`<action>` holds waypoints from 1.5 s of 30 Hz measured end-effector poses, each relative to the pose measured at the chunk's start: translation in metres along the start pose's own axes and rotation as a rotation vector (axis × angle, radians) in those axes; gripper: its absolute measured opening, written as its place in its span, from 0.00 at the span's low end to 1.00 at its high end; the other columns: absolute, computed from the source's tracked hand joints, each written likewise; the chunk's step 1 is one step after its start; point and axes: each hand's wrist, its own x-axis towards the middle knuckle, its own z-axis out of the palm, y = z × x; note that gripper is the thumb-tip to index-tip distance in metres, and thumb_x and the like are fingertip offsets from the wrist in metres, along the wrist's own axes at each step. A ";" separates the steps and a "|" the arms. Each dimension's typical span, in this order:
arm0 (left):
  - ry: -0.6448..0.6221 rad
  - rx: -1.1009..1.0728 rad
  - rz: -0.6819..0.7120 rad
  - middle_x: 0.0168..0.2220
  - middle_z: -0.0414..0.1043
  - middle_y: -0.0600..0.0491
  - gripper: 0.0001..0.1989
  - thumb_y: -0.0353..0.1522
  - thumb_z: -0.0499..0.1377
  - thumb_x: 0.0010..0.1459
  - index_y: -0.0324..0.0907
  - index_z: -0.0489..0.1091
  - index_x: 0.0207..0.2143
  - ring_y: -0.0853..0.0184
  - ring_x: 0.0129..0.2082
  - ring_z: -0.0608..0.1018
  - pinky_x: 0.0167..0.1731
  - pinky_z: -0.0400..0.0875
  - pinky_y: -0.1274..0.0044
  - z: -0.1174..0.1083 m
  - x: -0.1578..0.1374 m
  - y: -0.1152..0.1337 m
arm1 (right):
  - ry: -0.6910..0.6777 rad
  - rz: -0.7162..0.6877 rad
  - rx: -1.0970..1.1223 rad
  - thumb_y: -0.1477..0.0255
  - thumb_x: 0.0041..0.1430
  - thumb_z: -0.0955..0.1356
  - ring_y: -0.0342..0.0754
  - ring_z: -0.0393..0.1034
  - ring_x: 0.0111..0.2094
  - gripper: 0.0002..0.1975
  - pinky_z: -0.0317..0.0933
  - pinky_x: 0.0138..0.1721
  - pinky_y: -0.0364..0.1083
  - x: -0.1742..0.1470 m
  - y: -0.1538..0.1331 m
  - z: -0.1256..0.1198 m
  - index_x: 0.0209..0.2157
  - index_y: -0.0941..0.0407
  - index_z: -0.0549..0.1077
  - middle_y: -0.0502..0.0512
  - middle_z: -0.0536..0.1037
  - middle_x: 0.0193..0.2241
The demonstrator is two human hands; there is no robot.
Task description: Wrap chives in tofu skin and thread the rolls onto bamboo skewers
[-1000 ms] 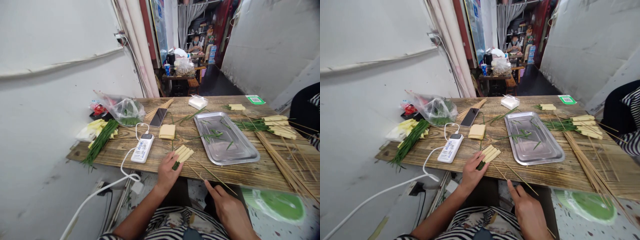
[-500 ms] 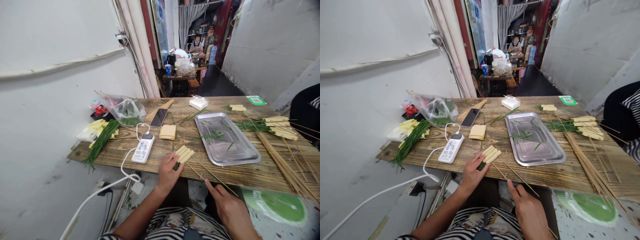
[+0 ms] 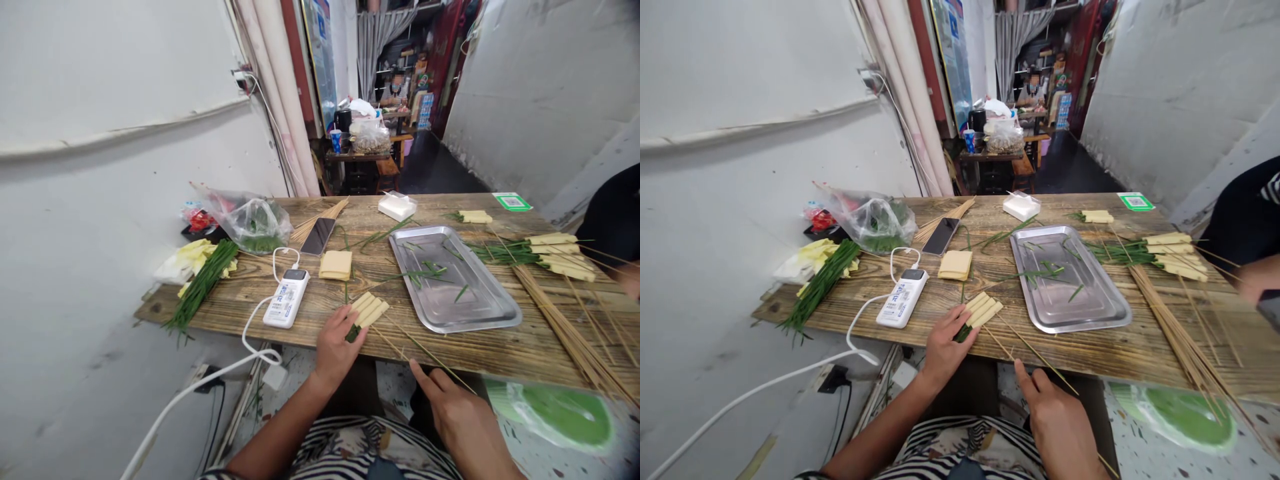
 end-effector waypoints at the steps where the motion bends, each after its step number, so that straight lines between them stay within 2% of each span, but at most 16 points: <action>1: 0.001 -0.007 0.001 0.47 0.74 0.45 0.12 0.32 0.62 0.54 0.41 0.74 0.42 0.61 0.48 0.76 0.50 0.72 0.66 0.000 0.000 0.000 | -0.015 0.005 -0.004 0.86 0.48 0.59 0.42 0.69 0.20 0.30 0.63 0.20 0.39 0.001 0.000 -0.001 0.54 0.58 0.69 0.52 0.75 0.30; 6: -0.009 -0.021 0.007 0.46 0.75 0.45 0.11 0.33 0.62 0.55 0.41 0.74 0.42 0.61 0.47 0.76 0.50 0.72 0.65 0.001 0.000 -0.002 | -0.050 0.019 0.041 0.86 0.50 0.57 0.42 0.70 0.22 0.30 0.67 0.25 0.40 0.004 0.000 0.004 0.55 0.58 0.68 0.55 0.76 0.33; 9: -0.033 0.005 0.042 0.47 0.74 0.45 0.12 0.33 0.60 0.56 0.41 0.73 0.43 0.60 0.49 0.75 0.51 0.72 0.65 -0.002 0.000 -0.002 | -0.006 0.025 0.125 0.87 0.51 0.56 0.42 0.72 0.25 0.31 0.67 0.28 0.38 0.002 0.000 0.017 0.55 0.57 0.67 0.56 0.77 0.33; 13: -0.105 0.076 0.111 0.52 0.70 0.43 0.14 0.29 0.57 0.59 0.42 0.71 0.48 0.59 0.54 0.71 0.53 0.70 0.64 -0.006 -0.001 0.000 | 0.060 0.031 0.193 0.87 0.54 0.54 0.42 0.72 0.24 0.29 0.67 0.26 0.38 -0.004 0.000 0.035 0.54 0.58 0.68 0.56 0.77 0.32; 16: -0.070 0.088 0.134 0.53 0.69 0.43 0.12 0.29 0.57 0.59 0.43 0.73 0.45 0.58 0.54 0.71 0.52 0.71 0.65 -0.005 -0.004 -0.001 | 0.088 0.037 0.226 0.86 0.56 0.53 0.42 0.72 0.24 0.28 0.67 0.26 0.38 -0.005 0.001 0.042 0.55 0.59 0.68 0.56 0.76 0.31; 22: -0.010 0.068 0.122 0.50 0.71 0.44 0.11 0.29 0.59 0.58 0.42 0.73 0.43 0.59 0.52 0.73 0.51 0.72 0.67 -0.002 -0.007 -0.003 | 0.117 0.028 0.297 0.85 0.58 0.54 0.39 0.71 0.25 0.28 0.66 0.28 0.36 -0.005 0.006 0.042 0.56 0.56 0.66 0.53 0.75 0.29; 27: -0.026 0.085 0.137 0.50 0.71 0.44 0.08 0.29 0.59 0.58 0.42 0.75 0.39 0.59 0.52 0.73 0.51 0.72 0.66 -0.003 -0.006 -0.003 | 0.107 0.026 0.317 0.86 0.57 0.54 0.39 0.70 0.24 0.28 0.66 0.28 0.36 -0.004 0.008 0.045 0.57 0.57 0.66 0.53 0.74 0.28; 33: -0.044 0.074 0.141 0.49 0.72 0.45 0.07 0.30 0.58 0.59 0.43 0.75 0.39 0.60 0.51 0.74 0.50 0.73 0.66 -0.006 -0.002 -0.003 | 0.128 0.002 0.319 0.85 0.55 0.55 0.40 0.69 0.22 0.31 0.66 0.27 0.36 0.000 0.010 0.045 0.60 0.54 0.62 0.53 0.75 0.28; 45: -0.059 0.070 0.128 0.48 0.73 0.46 0.07 0.30 0.58 0.59 0.43 0.75 0.38 0.61 0.49 0.75 0.48 0.74 0.67 -0.007 0.001 -0.002 | 0.102 0.008 0.360 0.88 0.51 0.54 0.42 0.74 0.27 0.35 0.70 0.31 0.39 0.011 0.003 0.039 0.60 0.54 0.61 0.54 0.77 0.32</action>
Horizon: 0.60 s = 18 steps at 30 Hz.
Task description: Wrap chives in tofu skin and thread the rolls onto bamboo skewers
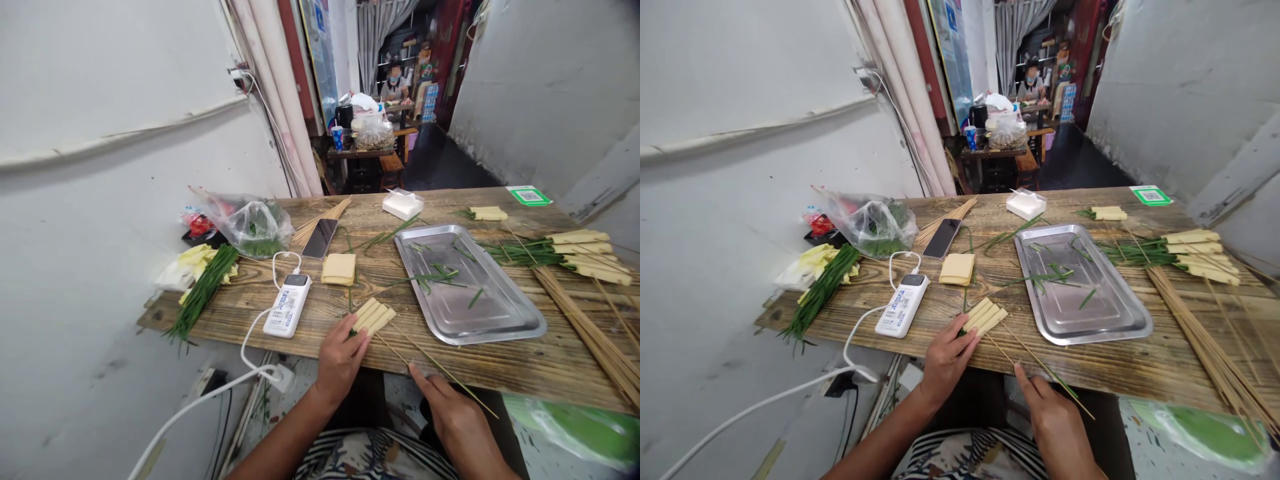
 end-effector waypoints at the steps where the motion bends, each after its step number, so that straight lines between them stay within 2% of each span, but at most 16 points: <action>1: -0.001 -0.002 -0.004 0.48 0.73 0.46 0.07 0.30 0.58 0.59 0.43 0.75 0.38 0.62 0.49 0.75 0.48 0.74 0.68 0.000 0.000 0.000 | 0.002 -0.003 0.005 0.88 0.51 0.54 0.43 0.74 0.27 0.35 0.70 0.32 0.39 0.001 0.000 0.001 0.60 0.54 0.61 0.54 0.78 0.33; 13: -0.007 -0.014 -0.029 0.47 0.74 0.47 0.07 0.30 0.58 0.59 0.43 0.75 0.39 0.63 0.47 0.76 0.48 0.75 0.69 -0.001 0.002 0.000 | -0.013 -0.042 -0.032 0.89 0.50 0.53 0.43 0.72 0.25 0.38 0.69 0.28 0.41 0.005 -0.006 0.003 0.63 0.56 0.53 0.55 0.76 0.33; 18: -0.006 -0.022 -0.029 0.47 0.74 0.47 0.07 0.29 0.58 0.58 0.43 0.75 0.38 0.62 0.48 0.76 0.48 0.75 0.68 0.001 0.001 -0.002 | -0.020 -0.049 -0.120 0.89 0.49 0.55 0.43 0.71 0.23 0.36 0.68 0.26 0.41 0.009 -0.010 0.004 0.61 0.59 0.58 0.55 0.76 0.32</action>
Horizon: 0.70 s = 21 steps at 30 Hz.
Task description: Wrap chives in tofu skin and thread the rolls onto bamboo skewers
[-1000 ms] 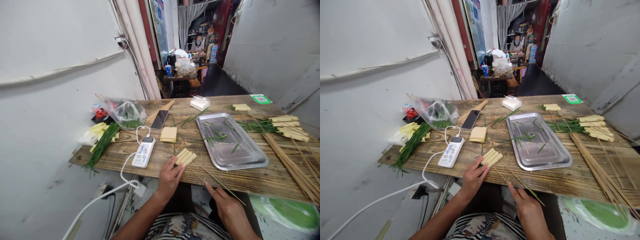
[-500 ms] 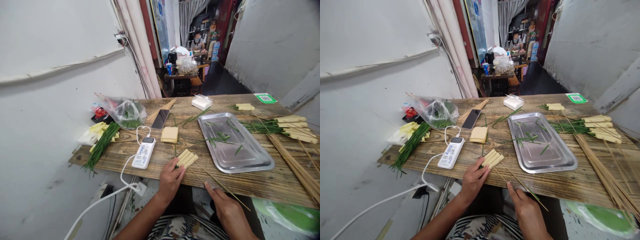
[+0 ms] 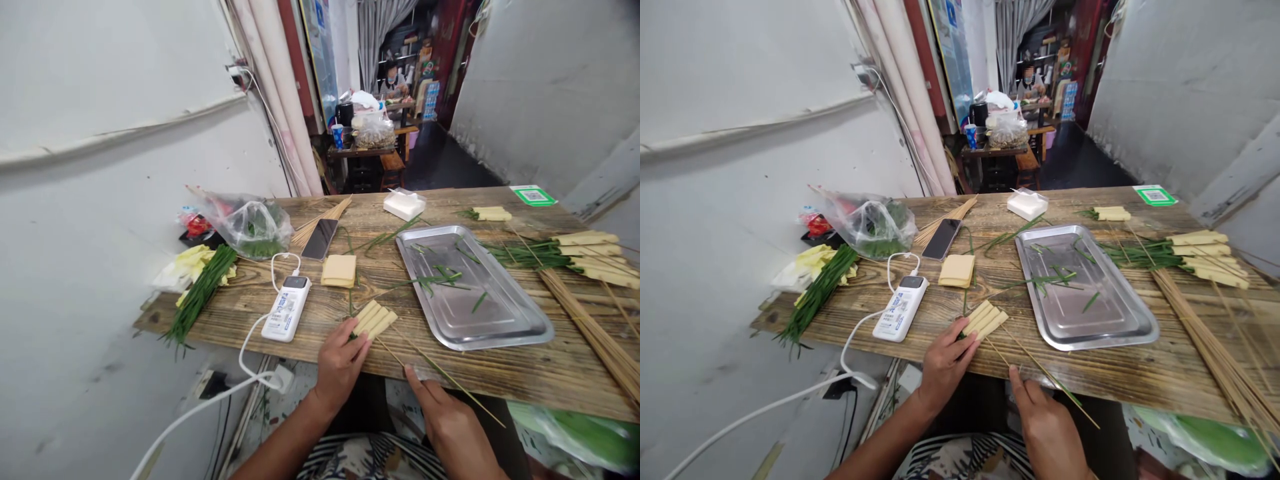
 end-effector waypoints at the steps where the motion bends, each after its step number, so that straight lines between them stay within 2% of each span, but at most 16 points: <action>1: 0.000 -0.004 -0.005 0.47 0.74 0.47 0.07 0.29 0.59 0.58 0.43 0.75 0.38 0.62 0.48 0.76 0.48 0.74 0.68 0.000 0.000 0.000 | 0.000 -0.001 -0.023 0.89 0.48 0.55 0.43 0.70 0.23 0.35 0.68 0.25 0.41 0.002 -0.001 0.000 0.60 0.59 0.59 0.55 0.76 0.32; 7: 0.009 0.004 -0.008 0.47 0.74 0.47 0.07 0.30 0.59 0.58 0.43 0.75 0.38 0.63 0.48 0.76 0.49 0.74 0.68 0.001 0.000 -0.001 | -0.010 -0.008 -0.121 0.90 0.45 0.57 0.44 0.71 0.24 0.33 0.68 0.27 0.41 0.014 -0.005 -0.003 0.54 0.63 0.67 0.57 0.77 0.33; 15: 0.016 0.011 -0.015 0.46 0.75 0.46 0.07 0.30 0.59 0.58 0.42 0.75 0.38 0.62 0.47 0.77 0.48 0.75 0.68 0.002 0.000 0.000 | -0.021 -0.030 -0.193 0.90 0.44 0.58 0.44 0.71 0.23 0.31 0.68 0.26 0.40 0.020 -0.009 0.001 0.52 0.65 0.68 0.58 0.77 0.31; 21: 0.023 -0.006 -0.020 0.46 0.75 0.46 0.07 0.30 0.59 0.58 0.42 0.76 0.39 0.62 0.47 0.77 0.48 0.74 0.69 0.002 0.000 0.000 | -0.051 -0.013 -0.242 0.90 0.44 0.59 0.43 0.72 0.24 0.31 0.67 0.27 0.38 0.027 -0.012 0.002 0.51 0.62 0.70 0.57 0.78 0.32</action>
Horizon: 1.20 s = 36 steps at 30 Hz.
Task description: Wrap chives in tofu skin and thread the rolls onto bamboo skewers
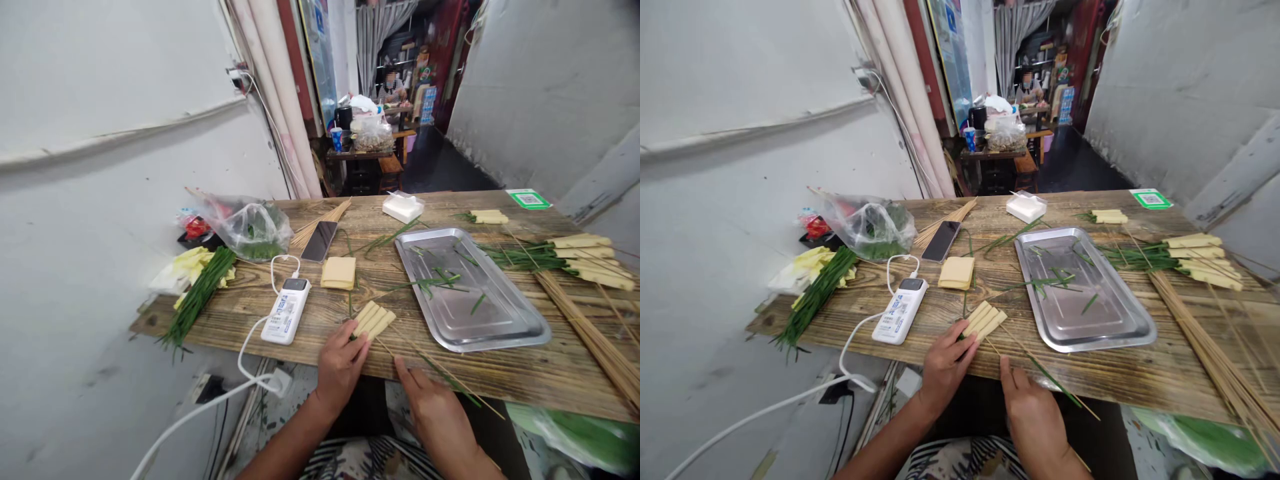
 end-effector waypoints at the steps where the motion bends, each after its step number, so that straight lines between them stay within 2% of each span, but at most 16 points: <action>1: 0.001 -0.001 -0.002 0.46 0.75 0.46 0.07 0.30 0.59 0.58 0.42 0.76 0.39 0.62 0.47 0.77 0.48 0.74 0.69 0.000 0.000 0.000 | -0.003 0.000 -0.003 0.90 0.44 0.59 0.44 0.72 0.24 0.31 0.68 0.27 0.39 0.001 0.000 0.000 0.51 0.63 0.70 0.58 0.78 0.32; 11: 0.021 0.010 0.004 0.45 0.75 0.46 0.07 0.29 0.58 0.58 0.41 0.76 0.37 0.63 0.45 0.77 0.46 0.75 0.70 0.000 0.002 0.002 | -0.017 0.009 -0.023 0.90 0.45 0.59 0.43 0.71 0.21 0.30 0.64 0.21 0.40 0.010 -0.003 0.002 0.51 0.63 0.71 0.58 0.78 0.33; 23: -0.007 -0.034 -0.026 0.47 0.73 0.46 0.07 0.29 0.59 0.58 0.42 0.75 0.39 0.63 0.47 0.76 0.49 0.73 0.70 0.003 -0.002 -0.002 | -0.110 0.049 -0.023 0.89 0.48 0.60 0.44 0.71 0.22 0.29 0.61 0.22 0.42 0.030 -0.009 0.002 0.53 0.61 0.69 0.58 0.78 0.34; 25: -0.003 -0.038 -0.017 0.48 0.73 0.46 0.08 0.29 0.59 0.58 0.42 0.75 0.40 0.63 0.48 0.75 0.49 0.73 0.70 0.003 -0.003 -0.002 | -0.083 0.057 -0.036 0.88 0.49 0.61 0.45 0.71 0.24 0.28 0.62 0.24 0.42 0.030 -0.009 0.001 0.53 0.60 0.69 0.57 0.78 0.34; 27: 0.007 -0.029 0.009 0.49 0.72 0.47 0.08 0.29 0.58 0.58 0.43 0.74 0.41 0.63 0.49 0.74 0.50 0.73 0.68 0.002 -0.005 -0.001 | -0.015 0.063 -0.054 0.86 0.52 0.61 0.48 0.72 0.30 0.25 0.64 0.29 0.44 0.026 -0.008 -0.002 0.51 0.59 0.70 0.58 0.78 0.34; 30: 0.019 0.013 0.064 0.52 0.69 0.45 0.12 0.29 0.58 0.59 0.42 0.71 0.46 0.60 0.54 0.71 0.53 0.69 0.63 -0.001 -0.007 0.002 | 0.152 0.111 -0.079 0.78 0.56 0.63 0.55 0.68 0.43 0.16 0.64 0.42 0.51 0.015 0.000 -0.008 0.47 0.58 0.72 0.61 0.76 0.41; 32: 0.004 0.060 0.092 0.54 0.68 0.45 0.15 0.28 0.57 0.59 0.41 0.69 0.49 0.58 0.57 0.68 0.56 0.66 0.59 -0.003 -0.009 0.004 | 0.225 0.154 -0.088 0.74 0.56 0.65 0.60 0.65 0.48 0.13 0.62 0.47 0.56 0.005 0.008 -0.013 0.44 0.60 0.72 0.64 0.73 0.46; 36: -0.066 0.103 0.127 0.53 0.69 0.45 0.15 0.29 0.55 0.60 0.41 0.68 0.50 0.57 0.56 0.68 0.54 0.68 0.60 -0.004 -0.012 0.004 | 0.167 0.201 -0.056 0.74 0.54 0.66 0.59 0.66 0.45 0.08 0.62 0.45 0.55 -0.015 0.019 -0.016 0.37 0.59 0.72 0.64 0.73 0.44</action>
